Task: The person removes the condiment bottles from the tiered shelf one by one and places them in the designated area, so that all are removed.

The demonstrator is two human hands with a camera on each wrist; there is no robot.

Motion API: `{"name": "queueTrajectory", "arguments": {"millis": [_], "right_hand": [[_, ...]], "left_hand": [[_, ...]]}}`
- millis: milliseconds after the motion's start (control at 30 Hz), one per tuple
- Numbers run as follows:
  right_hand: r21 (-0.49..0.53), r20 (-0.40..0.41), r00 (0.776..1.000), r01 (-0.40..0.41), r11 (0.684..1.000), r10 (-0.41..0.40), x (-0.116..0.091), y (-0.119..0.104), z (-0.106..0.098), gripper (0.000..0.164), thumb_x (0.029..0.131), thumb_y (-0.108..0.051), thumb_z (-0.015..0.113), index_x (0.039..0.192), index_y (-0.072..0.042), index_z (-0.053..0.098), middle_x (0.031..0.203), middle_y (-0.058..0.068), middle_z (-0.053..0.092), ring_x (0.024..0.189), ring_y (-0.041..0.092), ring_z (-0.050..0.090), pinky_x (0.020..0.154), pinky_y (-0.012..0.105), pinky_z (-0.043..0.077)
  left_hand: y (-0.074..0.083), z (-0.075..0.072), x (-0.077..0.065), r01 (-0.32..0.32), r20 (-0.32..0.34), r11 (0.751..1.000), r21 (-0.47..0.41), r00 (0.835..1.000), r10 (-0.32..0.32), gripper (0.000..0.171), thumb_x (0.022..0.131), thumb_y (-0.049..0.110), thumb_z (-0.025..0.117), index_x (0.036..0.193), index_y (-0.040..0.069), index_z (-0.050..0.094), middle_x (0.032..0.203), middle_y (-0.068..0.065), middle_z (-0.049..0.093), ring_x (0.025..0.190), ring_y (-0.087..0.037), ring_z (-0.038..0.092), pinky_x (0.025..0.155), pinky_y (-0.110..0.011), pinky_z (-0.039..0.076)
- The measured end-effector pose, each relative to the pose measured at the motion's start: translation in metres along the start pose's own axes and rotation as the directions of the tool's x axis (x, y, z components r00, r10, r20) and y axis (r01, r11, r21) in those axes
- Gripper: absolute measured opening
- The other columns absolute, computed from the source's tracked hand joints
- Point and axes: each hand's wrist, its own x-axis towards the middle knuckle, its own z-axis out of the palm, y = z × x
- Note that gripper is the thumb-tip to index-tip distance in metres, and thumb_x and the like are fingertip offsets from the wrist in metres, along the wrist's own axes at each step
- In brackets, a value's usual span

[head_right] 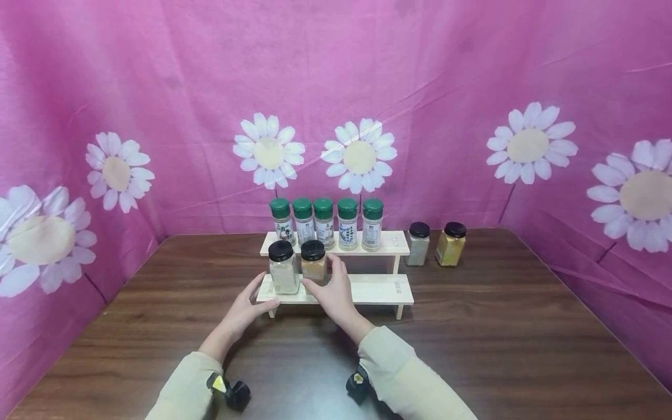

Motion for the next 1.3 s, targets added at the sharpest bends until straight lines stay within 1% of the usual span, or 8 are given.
{"name": "queueTrajectory", "arguments": {"millis": [200,300,567,767,967,1067,1233,1300], "right_hand": [[-0.068,-0.076,0.996,0.041,0.997,-0.047,-0.001,-0.004,0.003,0.054,0.065,-0.012,0.075,0.109,0.000,0.045,0.100,0.012,0.050,0.088,0.026,0.048,0.074,0.037,0.039],[-0.092,-0.100,0.994,0.044,0.995,-0.053,-0.001,-0.003,0.005,0.053,0.065,-0.013,0.075,0.107,0.000,0.046,0.098,0.011,0.050,0.087,0.024,0.048,0.072,0.035,0.039],[-0.087,-0.135,0.990,0.028,0.996,-0.040,-0.001,-0.003,0.004,0.049,0.064,-0.011,0.076,0.104,-0.001,0.050,0.094,0.011,0.053,0.084,0.026,0.051,0.071,0.036,0.042],[-0.098,-0.127,0.991,0.039,0.994,-0.051,-0.002,-0.005,0.001,0.049,0.063,-0.012,0.076,0.105,-0.001,0.054,0.095,0.011,0.056,0.086,0.025,0.052,0.072,0.036,0.042],[-0.052,-0.105,0.994,0.008,0.999,-0.013,-0.006,-0.007,-0.005,0.051,0.062,-0.007,0.076,0.107,-0.002,0.054,0.094,0.010,0.058,0.087,0.022,0.052,0.072,0.035,0.043],[-0.038,-0.096,0.995,0.012,0.999,-0.015,-0.009,-0.009,-0.009,0.052,0.063,-0.006,0.075,0.109,-0.001,0.052,0.095,0.011,0.058,0.087,0.023,0.052,0.071,0.035,0.044],[-0.008,-0.088,0.996,0.011,1.000,-0.012,-0.011,-0.016,-0.016,0.054,0.063,-0.006,0.075,0.111,0.001,0.051,0.094,0.012,0.057,0.087,0.023,0.052,0.071,0.034,0.044],[0.012,-0.089,0.996,0.001,1.000,0.000,-0.013,-0.020,-0.019,0.053,0.063,-0.003,0.075,0.110,0.002,0.051,0.094,0.013,0.058,0.086,0.024,0.052,0.072,0.036,0.044]], "left_hand": [[0.000,0.003,0.002,-0.009,0.008,1.000,0.012,1.000,0.009,0.079,0.074,0.003,0.066,0.135,-0.001,0.017,0.121,-0.024,0.043,0.100,-0.023,0.048,0.080,-0.026,0.037],[-0.001,0.003,0.003,-0.006,0.010,1.000,0.011,1.000,0.006,0.079,0.074,0.002,0.066,0.135,-0.002,0.017,0.121,-0.024,0.043,0.099,-0.023,0.048,0.080,-0.026,0.037],[-0.001,0.004,0.004,0.001,0.019,1.000,0.013,1.000,-0.001,0.078,0.073,0.004,0.067,0.135,0.000,0.019,0.119,-0.023,0.046,0.096,-0.021,0.050,0.079,-0.025,0.038],[-0.001,0.005,0.004,0.001,0.006,1.000,0.020,1.000,-0.001,0.079,0.072,0.004,0.068,0.135,0.001,0.021,0.117,-0.022,0.048,0.095,-0.019,0.051,0.081,-0.027,0.037],[-0.002,0.005,0.003,0.008,-0.001,1.000,0.024,1.000,-0.008,0.080,0.071,0.005,0.069,0.135,0.002,0.021,0.117,-0.020,0.048,0.097,-0.020,0.050,0.083,-0.031,0.036],[-0.002,0.003,0.002,0.011,0.000,1.000,0.026,1.000,-0.011,0.080,0.072,0.006,0.069,0.136,0.002,0.020,0.119,-0.021,0.047,0.099,-0.021,0.048,0.085,-0.032,0.034],[-0.002,0.000,0.000,0.025,-0.009,0.999,0.035,1.000,-0.025,0.079,0.073,0.007,0.068,0.135,0.001,0.020,0.121,-0.021,0.045,0.104,-0.022,0.046,0.090,-0.035,0.028],[-0.001,-0.001,0.000,0.026,-0.007,0.999,0.037,1.000,-0.025,0.079,0.073,0.007,0.068,0.135,0.001,0.020,0.122,-0.022,0.044,0.104,-0.022,0.045,0.091,-0.036,0.027]]}}
